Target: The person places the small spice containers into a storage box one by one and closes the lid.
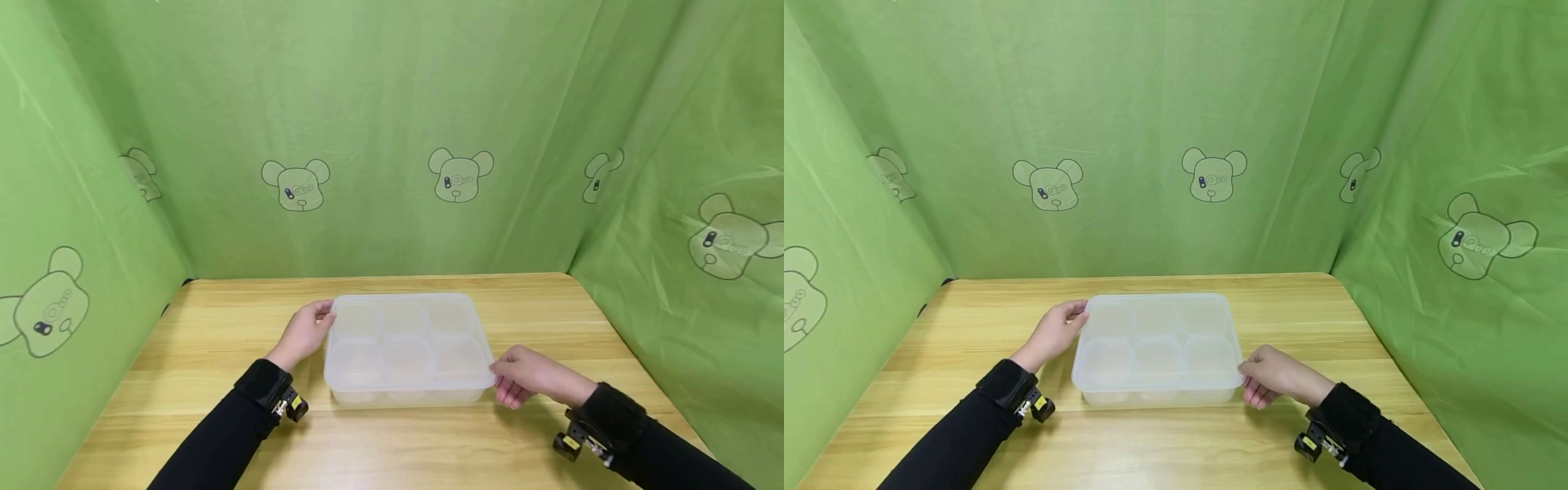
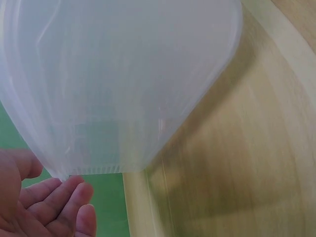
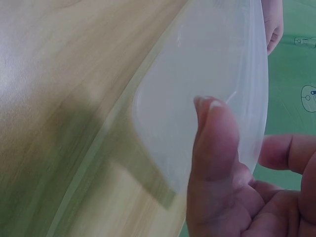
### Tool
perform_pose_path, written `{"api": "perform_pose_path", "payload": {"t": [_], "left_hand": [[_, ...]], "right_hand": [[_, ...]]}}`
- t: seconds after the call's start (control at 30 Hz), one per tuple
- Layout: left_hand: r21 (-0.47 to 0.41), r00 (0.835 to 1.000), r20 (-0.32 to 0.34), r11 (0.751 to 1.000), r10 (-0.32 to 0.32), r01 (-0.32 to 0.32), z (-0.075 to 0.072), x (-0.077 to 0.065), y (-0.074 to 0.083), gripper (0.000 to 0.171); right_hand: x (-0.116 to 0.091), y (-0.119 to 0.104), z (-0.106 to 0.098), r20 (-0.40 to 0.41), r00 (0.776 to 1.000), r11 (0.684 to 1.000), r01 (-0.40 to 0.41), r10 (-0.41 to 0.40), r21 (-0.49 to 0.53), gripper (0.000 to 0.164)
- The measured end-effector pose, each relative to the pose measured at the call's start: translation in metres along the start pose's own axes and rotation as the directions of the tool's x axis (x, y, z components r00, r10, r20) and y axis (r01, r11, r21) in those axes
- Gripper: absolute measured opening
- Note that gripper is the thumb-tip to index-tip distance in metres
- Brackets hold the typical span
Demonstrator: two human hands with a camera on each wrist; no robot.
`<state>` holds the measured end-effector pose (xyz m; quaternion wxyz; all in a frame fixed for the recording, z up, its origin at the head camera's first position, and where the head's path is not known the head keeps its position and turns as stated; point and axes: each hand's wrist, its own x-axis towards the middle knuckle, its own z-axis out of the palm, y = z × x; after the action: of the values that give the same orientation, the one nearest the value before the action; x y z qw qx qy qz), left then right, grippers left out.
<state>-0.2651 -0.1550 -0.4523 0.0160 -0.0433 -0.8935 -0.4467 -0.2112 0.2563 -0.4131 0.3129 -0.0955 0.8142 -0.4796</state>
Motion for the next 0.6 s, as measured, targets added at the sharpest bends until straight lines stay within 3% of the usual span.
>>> {"api": "perform_pose_path", "payload": {"t": [0.1,0.2,0.33,0.47,0.6], "left_hand": [[0.029,1.0,-0.007,1.0,0.001,0.0,0.0,-0.002,0.002,0.042],[0.13,0.999,-0.026,0.991,0.043,-0.04,-0.001,-0.011,0.003,0.042],[0.299,0.991,-0.055,0.949,0.126,-0.104,0.0,-0.031,0.005,0.043],[0.386,0.98,-0.086,0.912,0.181,-0.135,0.003,-0.054,0.009,0.042],[0.456,0.964,-0.12,0.876,0.237,-0.159,0.007,-0.074,0.012,0.04]], "right_hand": [[0.0,0.0,0.0,-0.015,1.0,1.0,-0.002,0.002,-0.015,0.032],[-0.001,-0.001,0.002,-0.052,0.999,0.997,-0.001,-0.003,-0.078,0.03],[-0.003,-0.002,0.005,-0.137,0.99,0.976,0.008,-0.039,-0.218,0.027],[-0.002,-0.002,0.011,-0.256,0.959,0.909,0.005,-0.122,-0.416,0.033],[0.002,0.001,0.019,-0.356,0.903,0.81,-0.015,-0.241,-0.586,0.048]]}}
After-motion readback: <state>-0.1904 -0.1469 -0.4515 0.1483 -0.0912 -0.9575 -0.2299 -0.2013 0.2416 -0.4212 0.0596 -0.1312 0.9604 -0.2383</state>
